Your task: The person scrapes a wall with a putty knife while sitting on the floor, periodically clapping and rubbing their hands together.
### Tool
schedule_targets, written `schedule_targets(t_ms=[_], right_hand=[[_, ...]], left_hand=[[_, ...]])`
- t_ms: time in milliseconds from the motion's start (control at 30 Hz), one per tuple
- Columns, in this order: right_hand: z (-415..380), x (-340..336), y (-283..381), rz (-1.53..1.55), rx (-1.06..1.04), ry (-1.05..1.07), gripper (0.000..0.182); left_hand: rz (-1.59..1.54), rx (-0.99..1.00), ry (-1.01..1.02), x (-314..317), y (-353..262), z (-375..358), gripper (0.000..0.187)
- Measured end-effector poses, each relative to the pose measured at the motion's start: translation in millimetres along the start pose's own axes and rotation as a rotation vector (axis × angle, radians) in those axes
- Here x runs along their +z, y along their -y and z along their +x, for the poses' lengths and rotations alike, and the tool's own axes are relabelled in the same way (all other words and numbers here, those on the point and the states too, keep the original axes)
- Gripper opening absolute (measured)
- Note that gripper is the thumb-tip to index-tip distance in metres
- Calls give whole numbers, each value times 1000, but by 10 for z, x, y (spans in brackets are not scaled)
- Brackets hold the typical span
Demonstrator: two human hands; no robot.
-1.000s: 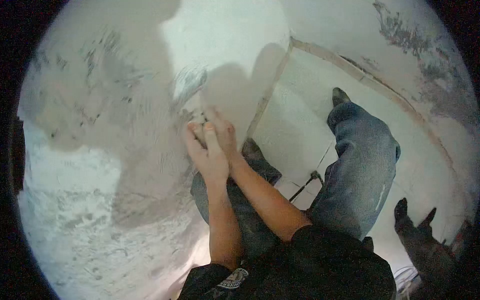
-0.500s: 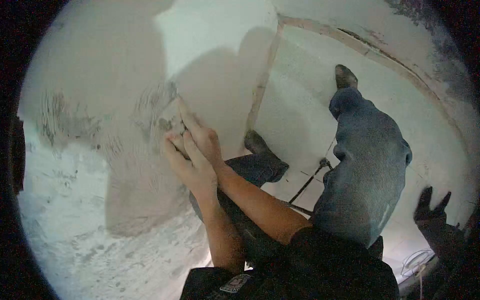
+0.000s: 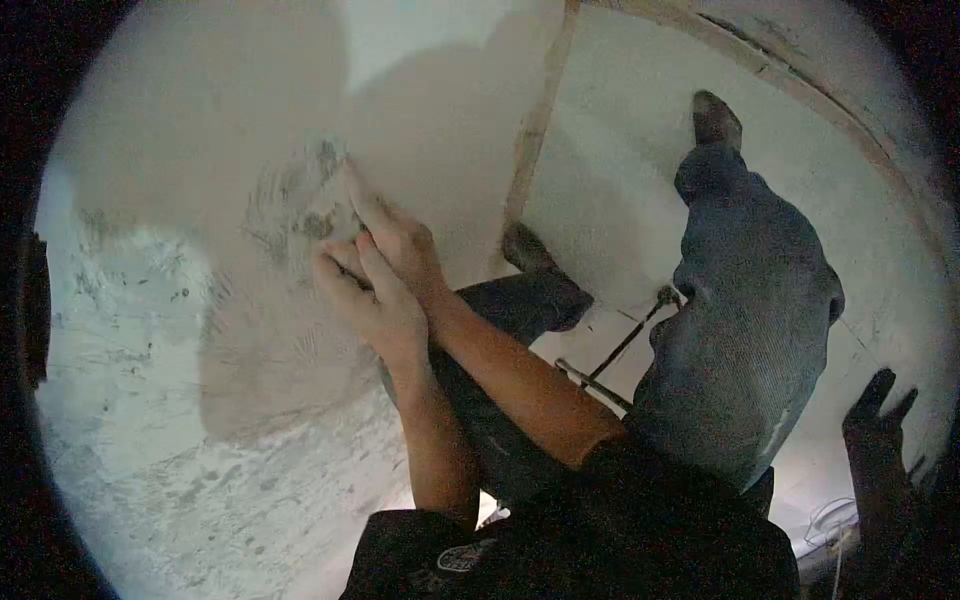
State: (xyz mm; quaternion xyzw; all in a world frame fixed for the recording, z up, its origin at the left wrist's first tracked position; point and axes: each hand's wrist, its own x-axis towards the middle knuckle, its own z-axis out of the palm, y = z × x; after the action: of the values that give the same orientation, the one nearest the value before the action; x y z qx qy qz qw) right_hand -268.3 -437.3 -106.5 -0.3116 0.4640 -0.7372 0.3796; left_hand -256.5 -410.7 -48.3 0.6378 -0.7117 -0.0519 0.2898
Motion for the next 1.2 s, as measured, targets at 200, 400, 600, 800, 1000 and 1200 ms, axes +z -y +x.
schedule_targets(t_ms=[200, 400, 600, 800, 1000, 1200], right_hand=[[157, -84, 178, 26, 105, 68, 83], [220, -62, 223, -38, 121, 62, 81], [160, 25, 193, -36, 68, 31, 81], [-44, 89, 114, -29, 66, 16, 84], [-92, 45, 245, -18, 187, 90, 83], [3, -60, 287, 20, 214, 119, 85]], left_hand=[[-15, -24, -33, 42, -113, 117, 22], [-70, -22, -34, 48, -68, 217, 22], [-29, 5, -49, -24, -88, 207, 23], [-94, -49, -45, -48, -57, 117, 22], [-160, -99, -65, -127, 98, -13, 21], [12, -75, -28, -145, -115, -23, 23]])
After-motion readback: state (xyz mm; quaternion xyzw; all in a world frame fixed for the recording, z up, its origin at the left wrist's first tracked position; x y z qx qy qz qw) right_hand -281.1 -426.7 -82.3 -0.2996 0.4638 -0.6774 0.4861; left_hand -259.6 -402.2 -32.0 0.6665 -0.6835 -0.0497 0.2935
